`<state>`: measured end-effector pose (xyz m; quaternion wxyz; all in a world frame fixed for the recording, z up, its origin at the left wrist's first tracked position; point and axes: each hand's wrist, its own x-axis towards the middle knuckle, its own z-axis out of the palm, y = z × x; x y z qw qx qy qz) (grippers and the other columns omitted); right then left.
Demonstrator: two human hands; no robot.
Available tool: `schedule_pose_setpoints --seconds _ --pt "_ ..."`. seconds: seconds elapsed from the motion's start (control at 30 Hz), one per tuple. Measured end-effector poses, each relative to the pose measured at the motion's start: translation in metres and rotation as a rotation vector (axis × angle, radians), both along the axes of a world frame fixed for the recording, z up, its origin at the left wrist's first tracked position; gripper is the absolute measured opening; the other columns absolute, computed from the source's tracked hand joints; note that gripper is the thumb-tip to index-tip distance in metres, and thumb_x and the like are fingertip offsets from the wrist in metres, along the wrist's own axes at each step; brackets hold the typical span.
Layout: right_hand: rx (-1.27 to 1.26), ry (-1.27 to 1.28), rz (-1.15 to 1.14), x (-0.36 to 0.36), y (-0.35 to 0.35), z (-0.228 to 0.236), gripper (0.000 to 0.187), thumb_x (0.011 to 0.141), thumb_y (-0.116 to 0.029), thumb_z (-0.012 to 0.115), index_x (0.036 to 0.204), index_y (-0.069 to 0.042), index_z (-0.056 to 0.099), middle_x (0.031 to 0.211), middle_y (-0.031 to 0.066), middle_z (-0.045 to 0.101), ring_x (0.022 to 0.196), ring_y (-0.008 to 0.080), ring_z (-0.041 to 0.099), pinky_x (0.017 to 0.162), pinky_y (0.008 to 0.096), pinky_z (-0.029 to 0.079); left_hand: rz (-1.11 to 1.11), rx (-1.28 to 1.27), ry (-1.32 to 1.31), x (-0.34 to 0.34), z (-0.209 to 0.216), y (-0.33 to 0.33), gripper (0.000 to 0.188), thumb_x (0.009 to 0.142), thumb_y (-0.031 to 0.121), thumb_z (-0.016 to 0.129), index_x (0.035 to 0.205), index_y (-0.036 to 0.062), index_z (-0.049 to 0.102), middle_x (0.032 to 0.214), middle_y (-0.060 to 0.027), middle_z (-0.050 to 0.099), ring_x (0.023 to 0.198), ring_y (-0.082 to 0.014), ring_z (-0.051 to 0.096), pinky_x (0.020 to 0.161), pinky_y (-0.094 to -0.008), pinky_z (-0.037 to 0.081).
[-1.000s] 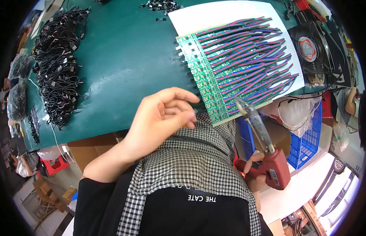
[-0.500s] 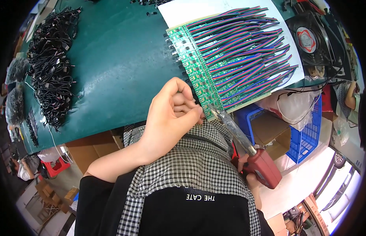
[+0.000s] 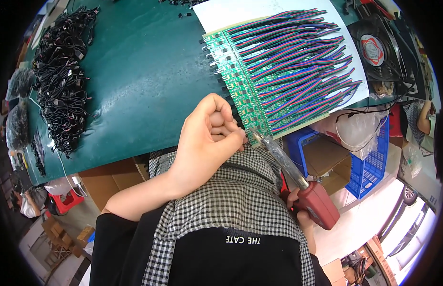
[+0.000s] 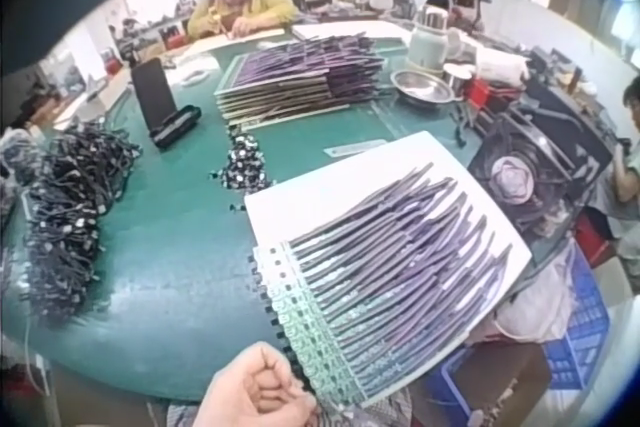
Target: The person solders cables onto a panel of circuit boards using a soldering gun, then attaches electronic components to the boards and solders them in place.
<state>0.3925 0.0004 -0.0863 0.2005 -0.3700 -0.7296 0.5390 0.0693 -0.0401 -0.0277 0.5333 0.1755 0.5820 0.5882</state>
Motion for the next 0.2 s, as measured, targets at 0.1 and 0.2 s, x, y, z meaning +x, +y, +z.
schedule_pose_setpoints --seconds 0.1,0.2 --pt "-0.005 0.019 -0.009 0.002 -0.001 -0.003 0.073 0.072 -0.061 0.063 0.11 0.001 0.056 0.096 0.0108 0.063 0.081 0.028 0.062 0.069 0.0363 0.047 0.007 0.0 -0.001 0.0 0.0 0.0 0.022 0.081 -0.007 0.055 0.09 0.0047 0.039 0.083 -0.006 0.055 0.076 -0.0135 0.061 0.066 -0.026 0.054" --pt "0.098 -0.026 0.059 0.01 0.0 -0.012 0.071 0.075 -0.059 0.062 0.112 0.001 0.055 0.098 0.0109 0.063 0.084 0.029 0.062 0.073 0.0367 0.047 -0.003 -0.005 -0.019 -0.001 0.0 0.0 0.022 0.081 -0.005 0.055 0.091 0.0047 0.038 0.084 -0.0064 0.056 0.076 -0.0146 0.062 0.066 -0.0268 0.054"
